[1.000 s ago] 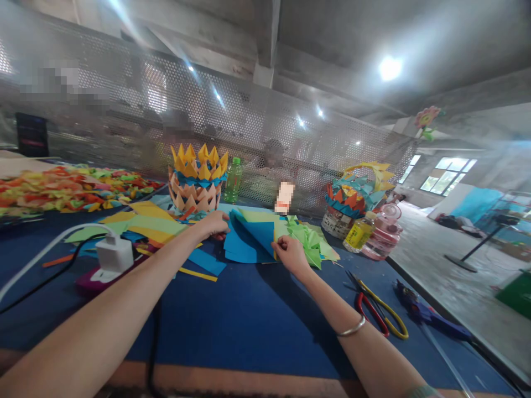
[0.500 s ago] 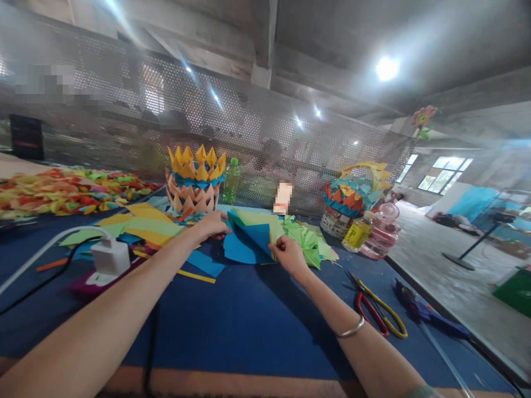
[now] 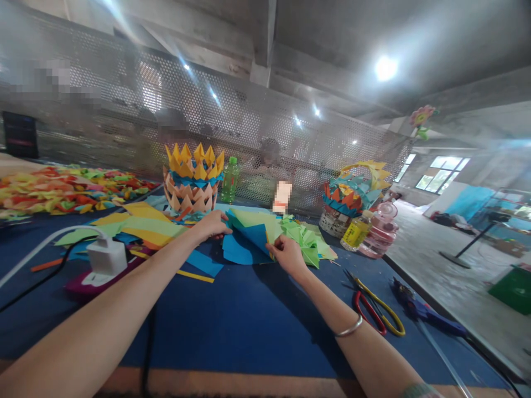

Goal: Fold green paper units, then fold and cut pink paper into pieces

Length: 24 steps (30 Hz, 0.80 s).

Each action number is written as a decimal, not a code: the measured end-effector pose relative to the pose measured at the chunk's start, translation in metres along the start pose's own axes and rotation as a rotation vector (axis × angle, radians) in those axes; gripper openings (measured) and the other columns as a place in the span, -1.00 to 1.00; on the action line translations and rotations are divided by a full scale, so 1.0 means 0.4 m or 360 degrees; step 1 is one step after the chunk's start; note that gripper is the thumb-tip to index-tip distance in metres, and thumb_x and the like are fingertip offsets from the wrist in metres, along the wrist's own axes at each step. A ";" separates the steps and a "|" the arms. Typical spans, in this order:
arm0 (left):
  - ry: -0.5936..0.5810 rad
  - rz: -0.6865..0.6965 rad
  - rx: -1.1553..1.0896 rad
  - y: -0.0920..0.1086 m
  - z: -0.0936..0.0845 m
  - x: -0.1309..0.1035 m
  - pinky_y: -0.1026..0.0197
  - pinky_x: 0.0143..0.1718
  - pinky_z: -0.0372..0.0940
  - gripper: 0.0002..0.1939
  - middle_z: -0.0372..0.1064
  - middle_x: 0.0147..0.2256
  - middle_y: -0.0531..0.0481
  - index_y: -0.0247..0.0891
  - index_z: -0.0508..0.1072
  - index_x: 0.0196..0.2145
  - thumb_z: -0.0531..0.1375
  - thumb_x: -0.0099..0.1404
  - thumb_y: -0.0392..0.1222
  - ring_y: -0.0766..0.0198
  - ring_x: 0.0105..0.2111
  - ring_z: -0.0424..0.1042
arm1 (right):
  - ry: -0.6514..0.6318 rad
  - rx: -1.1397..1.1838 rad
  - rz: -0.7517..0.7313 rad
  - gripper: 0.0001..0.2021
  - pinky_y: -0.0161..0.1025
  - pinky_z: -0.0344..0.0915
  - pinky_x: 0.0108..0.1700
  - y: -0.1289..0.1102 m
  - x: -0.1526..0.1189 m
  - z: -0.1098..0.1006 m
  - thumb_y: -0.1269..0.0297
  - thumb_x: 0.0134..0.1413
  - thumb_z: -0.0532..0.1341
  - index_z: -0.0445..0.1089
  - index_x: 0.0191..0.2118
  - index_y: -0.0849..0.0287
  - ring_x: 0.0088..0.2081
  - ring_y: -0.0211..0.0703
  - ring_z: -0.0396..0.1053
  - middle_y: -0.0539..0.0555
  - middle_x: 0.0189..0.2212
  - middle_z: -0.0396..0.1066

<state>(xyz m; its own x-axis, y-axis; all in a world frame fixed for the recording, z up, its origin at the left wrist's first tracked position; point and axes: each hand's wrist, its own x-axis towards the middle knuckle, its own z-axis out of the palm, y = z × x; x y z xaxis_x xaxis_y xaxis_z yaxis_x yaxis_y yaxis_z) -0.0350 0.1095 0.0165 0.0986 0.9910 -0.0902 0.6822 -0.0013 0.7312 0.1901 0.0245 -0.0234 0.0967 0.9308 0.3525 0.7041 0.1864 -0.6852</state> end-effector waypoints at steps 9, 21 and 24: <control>0.0018 0.0008 0.0020 0.001 0.005 -0.004 0.36 -0.69 0.15 -0.44 0.21 -0.77 0.16 -0.48 0.25 0.08 0.28 0.13 -0.32 0.24 -0.68 0.34 | -0.0009 -0.0024 -0.0019 -0.66 -0.32 0.03 -0.50 -0.002 0.002 -0.002 0.08 0.01 0.19 0.14 -0.63 0.11 -0.59 -0.26 0.17 -0.09 -0.72 0.19; -0.0016 0.0032 0.0017 -0.011 0.011 0.007 0.35 -0.68 0.19 -0.57 0.21 -0.76 0.15 -0.45 0.35 -0.02 0.24 0.13 -0.34 0.26 -0.66 0.32 | -0.0016 -0.0092 -0.0050 -0.70 -0.34 -0.05 -0.53 0.007 0.004 0.002 0.19 0.02 0.16 0.09 -0.61 0.11 -0.62 -0.30 0.11 -0.13 -0.71 0.14; -0.0023 0.0041 0.0027 -0.012 0.011 0.007 0.36 -0.67 0.19 -0.60 0.21 -0.75 0.15 -0.43 0.38 -0.05 0.24 0.12 -0.34 0.27 -0.68 0.32 | -0.0023 -0.0115 -0.0076 -0.72 -0.35 -0.07 -0.54 0.005 0.004 0.004 0.25 0.00 0.14 0.07 -0.63 0.11 -0.62 -0.32 0.08 -0.13 -0.71 0.10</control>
<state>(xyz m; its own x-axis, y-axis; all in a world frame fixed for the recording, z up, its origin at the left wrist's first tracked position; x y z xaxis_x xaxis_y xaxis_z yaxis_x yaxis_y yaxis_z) -0.0350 0.1116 0.0099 0.1267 0.9886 -0.0813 0.6916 -0.0293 0.7217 0.1906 0.0268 -0.0254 0.0523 0.9259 0.3740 0.7568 0.2076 -0.6198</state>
